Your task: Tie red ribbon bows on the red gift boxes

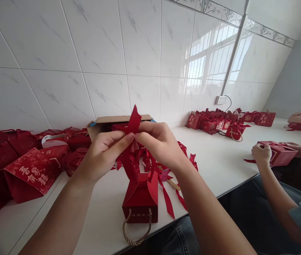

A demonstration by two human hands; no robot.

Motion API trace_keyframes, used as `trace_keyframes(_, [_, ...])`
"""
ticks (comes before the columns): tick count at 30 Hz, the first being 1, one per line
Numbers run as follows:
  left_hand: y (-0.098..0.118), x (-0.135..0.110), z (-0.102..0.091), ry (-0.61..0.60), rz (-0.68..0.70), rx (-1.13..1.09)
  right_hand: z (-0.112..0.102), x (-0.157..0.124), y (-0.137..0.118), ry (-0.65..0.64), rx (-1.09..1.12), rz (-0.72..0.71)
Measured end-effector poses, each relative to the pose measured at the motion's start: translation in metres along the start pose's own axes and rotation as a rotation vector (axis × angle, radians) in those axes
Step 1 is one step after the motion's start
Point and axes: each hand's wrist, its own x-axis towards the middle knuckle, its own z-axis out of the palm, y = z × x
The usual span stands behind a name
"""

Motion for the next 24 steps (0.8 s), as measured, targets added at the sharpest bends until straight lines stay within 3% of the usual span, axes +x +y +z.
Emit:
trace_keyframes(5, [-0.004, 0.002, -0.001, -0.063, -0.017, 0.048, -0.007, -0.008, 0.011, -0.025, 0.053, 0.002])
trace_keyframes(9, [-0.004, 0.007, -0.004, -0.192, -0.197, -0.081, -0.02, -0.008, 0.02, -0.147, 0.029, -0.018])
trace_keyframes(11, [-0.006, 0.011, -0.006, -0.225, -0.284, -0.141, -0.027, -0.008, 0.022, -0.25, -0.054, -0.037])
trace_keyframes(15, [-0.013, 0.017, -0.008, -0.187, -0.314, -0.195, -0.036, -0.012, 0.017, -0.353, -0.399, -0.178])
trace_keyframes(20, [-0.016, 0.019, -0.008, -0.2, -0.344, -0.137, -0.038, -0.016, 0.015, -0.254, -0.867, -0.472])
trace_keyframes(24, [-0.011, 0.014, -0.006, -0.245, -0.269, 0.028, -0.038, -0.015, 0.026, -0.12, -0.884, -0.521])
